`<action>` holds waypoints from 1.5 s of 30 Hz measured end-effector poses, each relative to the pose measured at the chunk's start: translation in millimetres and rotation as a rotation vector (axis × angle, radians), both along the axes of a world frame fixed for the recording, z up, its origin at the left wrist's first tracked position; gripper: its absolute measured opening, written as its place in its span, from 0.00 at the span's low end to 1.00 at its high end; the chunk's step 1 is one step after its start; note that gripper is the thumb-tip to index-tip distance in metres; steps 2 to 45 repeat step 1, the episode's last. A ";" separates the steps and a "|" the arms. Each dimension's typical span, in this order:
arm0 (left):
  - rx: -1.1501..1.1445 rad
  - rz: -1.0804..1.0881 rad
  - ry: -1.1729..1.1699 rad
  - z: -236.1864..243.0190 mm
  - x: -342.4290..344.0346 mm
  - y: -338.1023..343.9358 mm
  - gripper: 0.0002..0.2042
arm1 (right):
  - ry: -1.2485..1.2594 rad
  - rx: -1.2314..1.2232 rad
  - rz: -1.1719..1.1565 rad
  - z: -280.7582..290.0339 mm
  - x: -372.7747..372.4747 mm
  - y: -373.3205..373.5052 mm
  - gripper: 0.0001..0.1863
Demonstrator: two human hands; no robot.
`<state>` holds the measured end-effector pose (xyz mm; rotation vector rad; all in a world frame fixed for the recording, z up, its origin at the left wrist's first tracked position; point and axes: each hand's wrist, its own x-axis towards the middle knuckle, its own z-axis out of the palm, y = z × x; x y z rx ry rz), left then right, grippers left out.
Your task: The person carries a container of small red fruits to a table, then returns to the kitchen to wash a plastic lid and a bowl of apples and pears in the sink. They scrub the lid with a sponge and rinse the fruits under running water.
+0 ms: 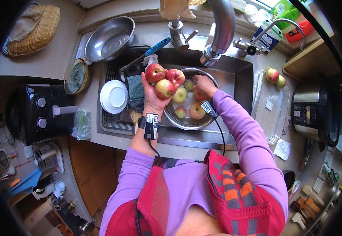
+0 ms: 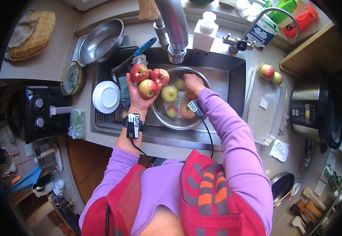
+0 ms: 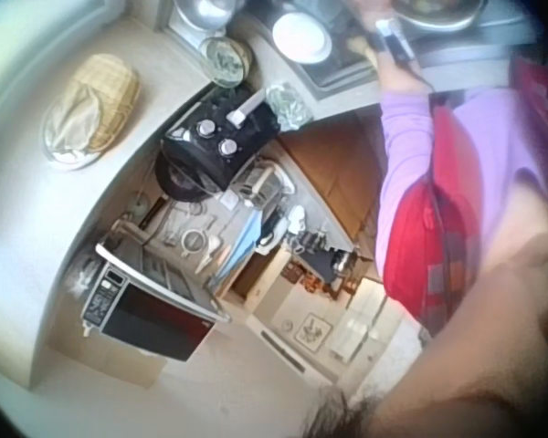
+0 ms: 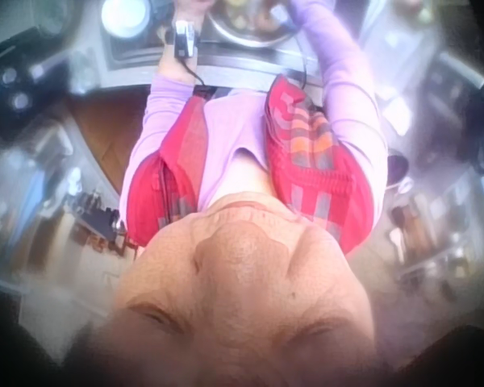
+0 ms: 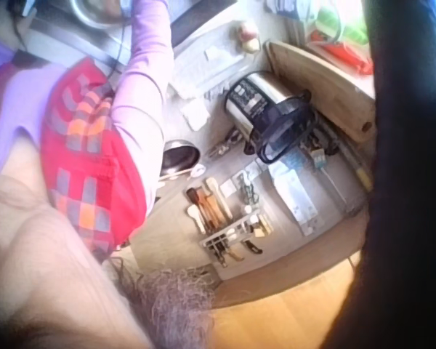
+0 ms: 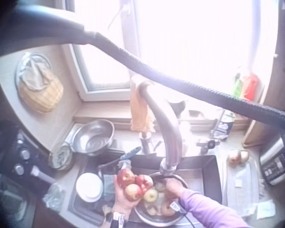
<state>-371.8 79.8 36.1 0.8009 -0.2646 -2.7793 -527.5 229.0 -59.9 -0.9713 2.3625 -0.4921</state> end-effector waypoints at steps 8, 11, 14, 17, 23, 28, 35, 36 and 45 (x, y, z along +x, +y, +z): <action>0.001 0.004 0.007 -1.5 0.7 -2.5 0.37 | 0.061 0.131 0.057 -10.7 -2.0 -13.2 0.26; 0.001 0.004 0.007 -1.5 0.7 -2.5 0.37 | 0.061 0.131 0.057 -10.7 -2.0 -13.2 0.26; 0.001 0.004 0.007 -1.5 0.7 -2.5 0.37 | 0.061 0.131 0.057 -10.7 -2.0 -13.2 0.26; 0.001 0.004 0.007 -1.5 0.7 -2.5 0.37 | 0.061 0.131 0.057 -10.7 -2.0 -13.2 0.26; 0.001 0.004 0.007 -1.5 0.7 -2.5 0.37 | 0.061 0.131 0.057 -10.7 -2.0 -13.2 0.26; 0.001 0.004 0.007 -1.5 0.7 -2.5 0.37 | 0.061 0.131 0.057 -10.7 -2.0 -13.2 0.26; 0.001 0.004 0.007 -1.5 0.7 -2.5 0.37 | 0.061 0.131 0.057 -10.7 -2.0 -13.2 0.26; 0.001 0.004 0.007 -1.5 0.7 -2.5 0.37 | 0.061 0.131 0.057 -10.7 -2.0 -13.2 0.26; 0.001 0.004 0.007 -1.5 0.7 -2.5 0.37 | 0.061 0.131 0.057 -10.7 -2.0 -13.2 0.26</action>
